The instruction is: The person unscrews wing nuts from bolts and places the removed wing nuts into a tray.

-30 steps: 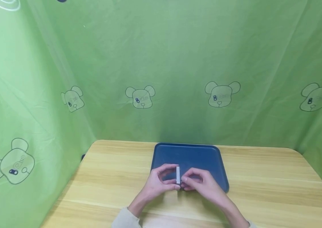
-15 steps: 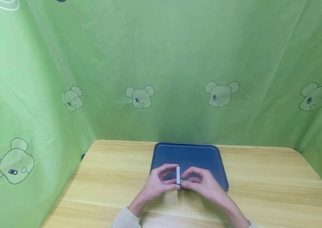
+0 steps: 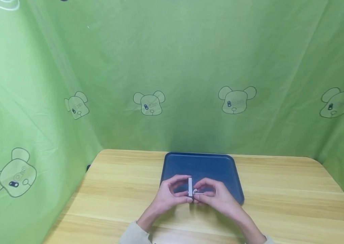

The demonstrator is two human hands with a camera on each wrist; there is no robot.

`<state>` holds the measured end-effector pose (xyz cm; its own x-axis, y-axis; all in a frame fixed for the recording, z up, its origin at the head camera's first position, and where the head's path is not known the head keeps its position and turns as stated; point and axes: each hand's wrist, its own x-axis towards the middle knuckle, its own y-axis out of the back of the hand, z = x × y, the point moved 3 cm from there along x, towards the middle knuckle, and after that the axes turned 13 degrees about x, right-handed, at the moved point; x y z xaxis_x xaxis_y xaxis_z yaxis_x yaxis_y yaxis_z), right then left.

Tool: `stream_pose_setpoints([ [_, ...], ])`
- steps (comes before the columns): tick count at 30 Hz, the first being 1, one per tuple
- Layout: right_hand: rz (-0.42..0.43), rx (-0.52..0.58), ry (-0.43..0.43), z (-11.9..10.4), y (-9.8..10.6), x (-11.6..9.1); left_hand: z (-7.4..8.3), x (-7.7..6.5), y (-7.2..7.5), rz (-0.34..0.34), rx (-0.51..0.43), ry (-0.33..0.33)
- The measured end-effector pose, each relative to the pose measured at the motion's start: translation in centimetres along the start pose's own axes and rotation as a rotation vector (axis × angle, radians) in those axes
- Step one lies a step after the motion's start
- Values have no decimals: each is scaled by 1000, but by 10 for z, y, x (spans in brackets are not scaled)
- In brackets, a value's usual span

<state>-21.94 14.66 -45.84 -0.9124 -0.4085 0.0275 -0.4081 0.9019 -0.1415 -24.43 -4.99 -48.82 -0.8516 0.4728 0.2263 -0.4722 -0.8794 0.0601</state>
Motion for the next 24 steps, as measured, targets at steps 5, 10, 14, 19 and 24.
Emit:
stream_pose_setpoints([
  [5,-21,5,34,1,-1,1,1,0,1,2,9,0],
  [10,-19,-13,53,1,-2,0,1,0,1,0,24,6],
  [14,-10,-25,51,1,-1,0,2,-1,0,-2,27,10],
  [19,-6,-18,49,1,-3,0,1,-2,0,1,25,13],
  [24,2,-4,53,-2,-4,-2,3,-2,-1,3,26,8],
])
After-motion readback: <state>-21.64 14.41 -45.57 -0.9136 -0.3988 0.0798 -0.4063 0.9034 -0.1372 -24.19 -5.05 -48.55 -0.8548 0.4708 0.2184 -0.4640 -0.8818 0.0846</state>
